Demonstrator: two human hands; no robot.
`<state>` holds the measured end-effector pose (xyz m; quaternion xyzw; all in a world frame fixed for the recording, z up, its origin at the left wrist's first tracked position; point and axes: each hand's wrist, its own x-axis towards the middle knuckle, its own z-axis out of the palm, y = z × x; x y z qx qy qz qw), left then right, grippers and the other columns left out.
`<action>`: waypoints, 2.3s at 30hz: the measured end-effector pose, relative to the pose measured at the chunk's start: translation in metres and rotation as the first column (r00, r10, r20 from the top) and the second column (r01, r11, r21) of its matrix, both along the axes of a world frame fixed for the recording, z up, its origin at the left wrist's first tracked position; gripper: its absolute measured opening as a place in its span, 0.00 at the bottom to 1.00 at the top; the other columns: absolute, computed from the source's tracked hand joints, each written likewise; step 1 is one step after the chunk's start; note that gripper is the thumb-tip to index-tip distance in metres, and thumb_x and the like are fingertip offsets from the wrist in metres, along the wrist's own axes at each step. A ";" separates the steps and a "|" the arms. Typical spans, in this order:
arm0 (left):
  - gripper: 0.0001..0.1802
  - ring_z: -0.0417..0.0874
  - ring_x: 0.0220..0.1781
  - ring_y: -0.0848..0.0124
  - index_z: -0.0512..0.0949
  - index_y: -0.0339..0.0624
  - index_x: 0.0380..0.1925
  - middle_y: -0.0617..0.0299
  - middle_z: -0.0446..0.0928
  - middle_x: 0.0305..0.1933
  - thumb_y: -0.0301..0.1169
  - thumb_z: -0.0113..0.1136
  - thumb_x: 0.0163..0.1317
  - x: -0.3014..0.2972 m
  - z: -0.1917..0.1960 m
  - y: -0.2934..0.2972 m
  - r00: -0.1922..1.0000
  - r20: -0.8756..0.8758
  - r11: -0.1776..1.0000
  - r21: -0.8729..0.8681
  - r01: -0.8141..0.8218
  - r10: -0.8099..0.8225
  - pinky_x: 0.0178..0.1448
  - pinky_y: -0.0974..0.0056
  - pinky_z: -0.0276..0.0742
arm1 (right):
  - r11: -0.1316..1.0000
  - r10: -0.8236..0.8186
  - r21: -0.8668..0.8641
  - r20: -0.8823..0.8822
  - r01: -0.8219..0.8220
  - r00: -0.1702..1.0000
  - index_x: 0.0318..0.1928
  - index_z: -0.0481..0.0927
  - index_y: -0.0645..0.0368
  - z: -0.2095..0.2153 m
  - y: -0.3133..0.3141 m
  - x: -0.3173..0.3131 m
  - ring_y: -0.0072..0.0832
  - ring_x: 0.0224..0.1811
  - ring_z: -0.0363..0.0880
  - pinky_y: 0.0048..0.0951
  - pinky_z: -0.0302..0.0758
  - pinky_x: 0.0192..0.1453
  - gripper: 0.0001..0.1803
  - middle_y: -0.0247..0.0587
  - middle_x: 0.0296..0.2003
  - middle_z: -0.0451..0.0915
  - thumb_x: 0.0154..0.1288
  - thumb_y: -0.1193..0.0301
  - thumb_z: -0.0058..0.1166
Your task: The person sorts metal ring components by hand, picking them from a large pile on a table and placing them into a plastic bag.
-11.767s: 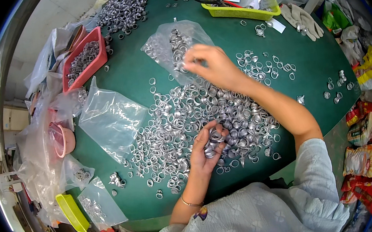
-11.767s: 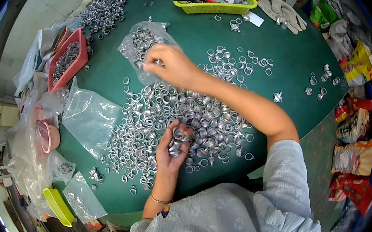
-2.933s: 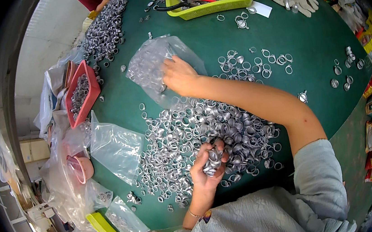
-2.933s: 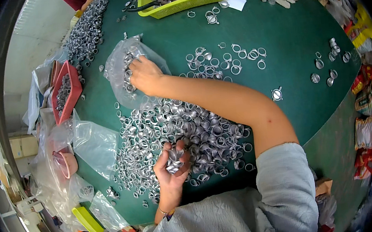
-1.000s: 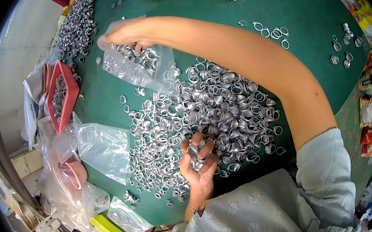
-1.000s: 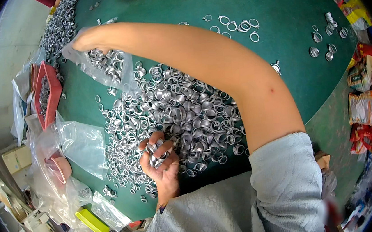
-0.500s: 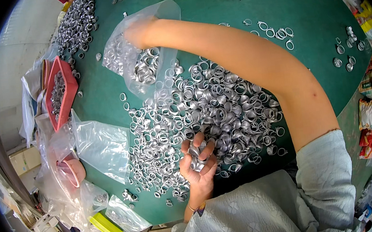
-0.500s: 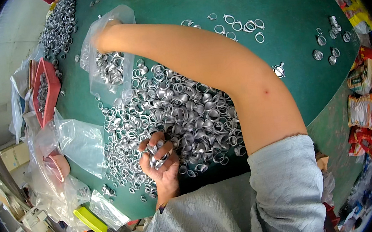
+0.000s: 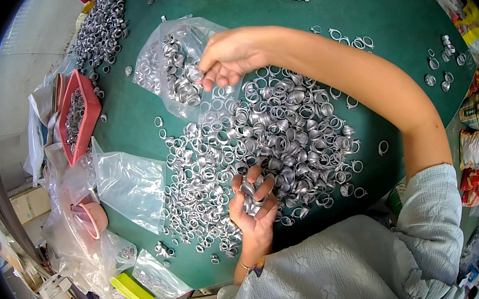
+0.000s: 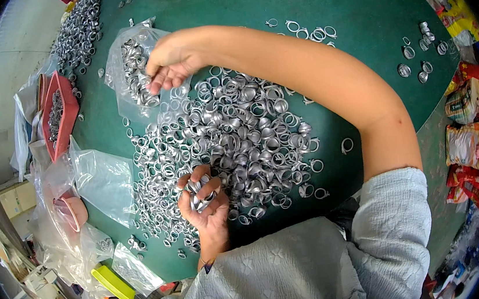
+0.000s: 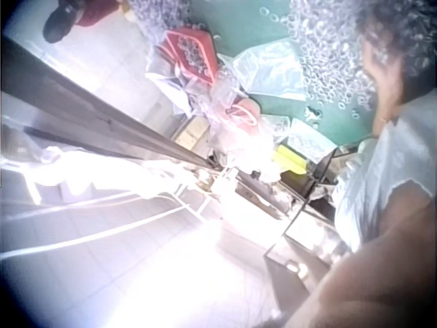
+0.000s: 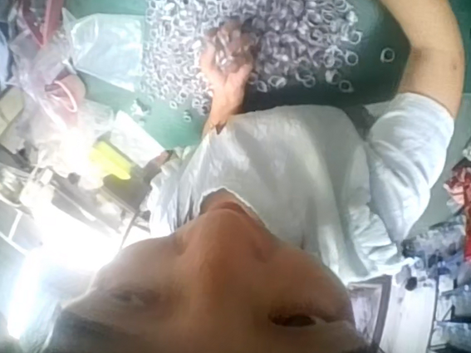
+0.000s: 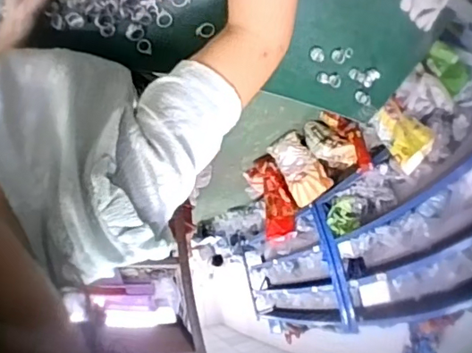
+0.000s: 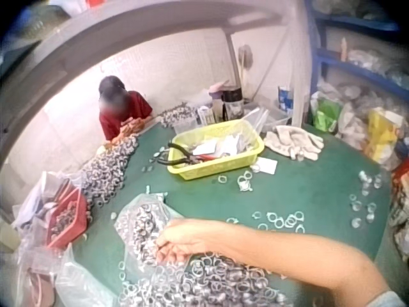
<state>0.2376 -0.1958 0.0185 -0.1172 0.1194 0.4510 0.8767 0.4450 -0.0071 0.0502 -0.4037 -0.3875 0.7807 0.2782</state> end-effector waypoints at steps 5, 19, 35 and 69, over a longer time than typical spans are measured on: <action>0.07 0.67 0.31 0.75 0.74 0.47 0.31 0.63 0.63 0.39 0.21 0.57 0.52 0.001 0.000 0.000 1.000 -0.011 1.000 0.020 0.012 -0.011 0.16 0.80 0.71 | 0.990 0.056 -0.116 -0.188 -0.079 0.981 0.39 0.74 0.68 -0.008 -0.017 0.008 0.19 0.24 0.74 0.17 0.71 0.24 0.11 0.39 0.28 0.77 0.62 0.72 0.43; 0.09 0.67 0.32 0.75 0.72 0.48 0.32 0.63 0.62 0.39 0.21 0.56 0.52 0.008 0.003 -0.001 1.000 -0.014 0.999 0.038 0.015 -0.015 0.16 0.81 0.70 | 0.670 -0.557 0.725 0.632 -0.157 0.539 0.63 0.48 0.74 -0.033 0.030 -0.076 0.58 0.66 0.49 0.46 0.51 0.67 0.34 0.69 0.63 0.49 0.55 0.75 0.38; 0.07 0.66 0.31 0.75 0.74 0.49 0.31 0.63 0.63 0.39 0.23 0.57 0.53 -0.001 0.001 0.003 0.998 -0.061 0.999 0.042 -0.016 0.018 0.14 0.81 0.67 | 0.356 -0.522 0.459 0.820 -0.814 0.234 0.51 0.73 0.62 -0.029 -0.013 -0.056 0.46 0.64 0.57 0.49 0.51 0.66 0.24 0.44 0.61 0.61 0.52 0.71 0.52; 0.08 0.70 0.39 0.70 0.74 0.50 0.36 0.59 0.67 0.45 0.33 0.57 0.56 -0.015 -0.004 0.004 0.990 -0.086 0.978 0.168 0.128 -0.114 0.21 0.79 0.62 | 0.662 -0.391 0.686 0.660 -0.303 0.641 0.46 0.75 0.60 -0.032 0.063 -0.023 0.31 0.37 0.76 0.29 0.72 0.41 0.19 0.41 0.38 0.76 0.50 0.75 0.58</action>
